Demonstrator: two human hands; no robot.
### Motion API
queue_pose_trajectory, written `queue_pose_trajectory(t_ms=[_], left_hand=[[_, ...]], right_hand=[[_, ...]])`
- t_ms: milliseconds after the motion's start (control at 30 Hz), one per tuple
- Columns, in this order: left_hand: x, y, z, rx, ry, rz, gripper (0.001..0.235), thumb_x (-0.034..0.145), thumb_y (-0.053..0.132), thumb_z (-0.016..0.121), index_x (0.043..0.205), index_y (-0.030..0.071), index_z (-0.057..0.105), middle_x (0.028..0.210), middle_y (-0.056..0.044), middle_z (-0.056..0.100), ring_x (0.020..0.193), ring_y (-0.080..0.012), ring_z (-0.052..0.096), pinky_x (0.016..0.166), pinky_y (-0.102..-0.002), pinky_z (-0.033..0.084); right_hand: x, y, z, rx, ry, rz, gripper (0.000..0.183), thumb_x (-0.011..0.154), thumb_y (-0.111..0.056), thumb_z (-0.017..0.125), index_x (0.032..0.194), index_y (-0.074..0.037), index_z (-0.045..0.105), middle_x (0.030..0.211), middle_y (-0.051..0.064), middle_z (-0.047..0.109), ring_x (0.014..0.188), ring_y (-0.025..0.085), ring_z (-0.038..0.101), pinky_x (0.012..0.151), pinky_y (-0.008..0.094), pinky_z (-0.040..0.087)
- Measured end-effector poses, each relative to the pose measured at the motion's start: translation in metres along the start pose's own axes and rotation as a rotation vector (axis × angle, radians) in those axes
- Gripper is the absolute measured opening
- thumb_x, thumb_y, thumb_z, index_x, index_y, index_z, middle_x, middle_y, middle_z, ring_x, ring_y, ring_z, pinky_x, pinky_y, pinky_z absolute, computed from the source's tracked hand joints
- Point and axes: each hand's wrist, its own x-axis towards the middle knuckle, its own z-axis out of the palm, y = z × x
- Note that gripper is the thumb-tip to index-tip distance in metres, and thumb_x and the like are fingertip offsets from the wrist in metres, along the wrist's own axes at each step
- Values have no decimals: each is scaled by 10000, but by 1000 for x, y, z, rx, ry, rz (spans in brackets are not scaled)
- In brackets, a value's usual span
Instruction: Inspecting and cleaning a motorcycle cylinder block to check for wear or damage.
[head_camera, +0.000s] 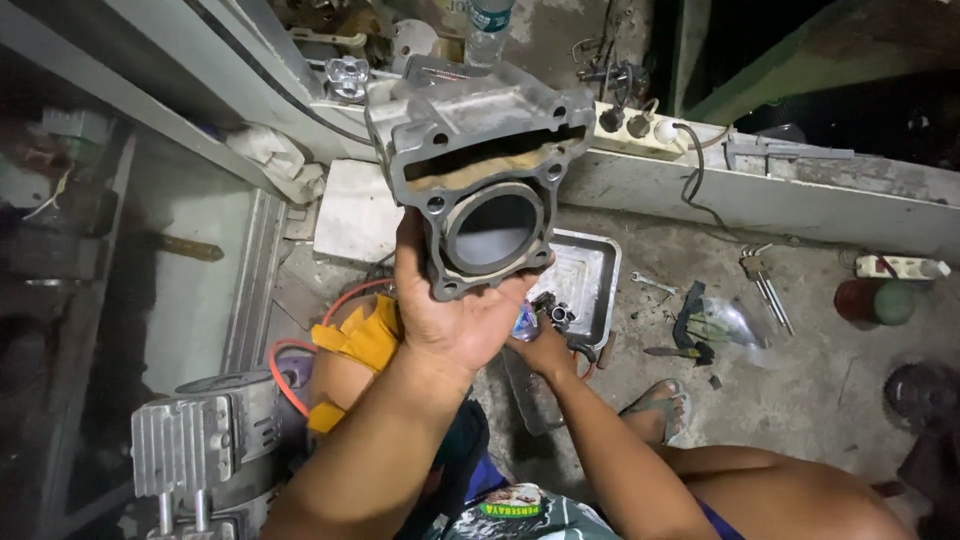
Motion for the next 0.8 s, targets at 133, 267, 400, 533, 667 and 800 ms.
queue_pose_trajectory(t_ms=[133,267,400,533,667,800], left_hand=[[1,-2,1,-13,5,-3,543,828,650,655,1124,202,736,1175,-81,746,1185,-358,648,1052,-551,479],[5,-2,-2,-16,18,1,557,818,652,658,1122,193,739,1170,-98,747,1175,-381,652,1044,-586,482],[3,3,9,-9,20,3,555,805,655,669,1122,205,739,1174,-81,747,1182,-374,652,1050,-574,484],[2,4,13,-12,10,11,574,790,659,673,1122,195,738,1178,-96,746,1177,-374,654,1043,-588,491],[2,5,10,-19,-8,18,589,805,651,662,1143,173,727,1205,-119,732,1193,-393,638,1054,-615,479],[2,6,7,-10,8,6,590,803,648,664,1154,178,722,1215,-103,730,1204,-380,635,1061,-611,478]], right_hand=[[14,13,12,36,20,-6,1175,687,-735,814,1597,-143,365,1463,265,569,1382,424,524,1139,544,432],[-35,-19,-1,254,150,-115,920,751,-503,835,1493,-107,464,1418,319,579,1355,482,522,1150,568,431],[-39,-8,-3,485,324,-243,996,677,-326,917,1490,-37,419,1394,382,552,1349,540,486,1156,610,405],[-30,28,-24,631,735,-449,845,663,-139,980,1347,27,512,1251,333,595,1230,470,572,1073,575,412],[-43,31,-68,908,1020,-479,821,777,20,909,1381,91,358,1323,345,478,1281,459,491,1079,587,393],[-16,65,-124,935,1190,-590,785,819,69,921,1392,-20,391,1303,201,523,1248,314,549,1042,465,507]])
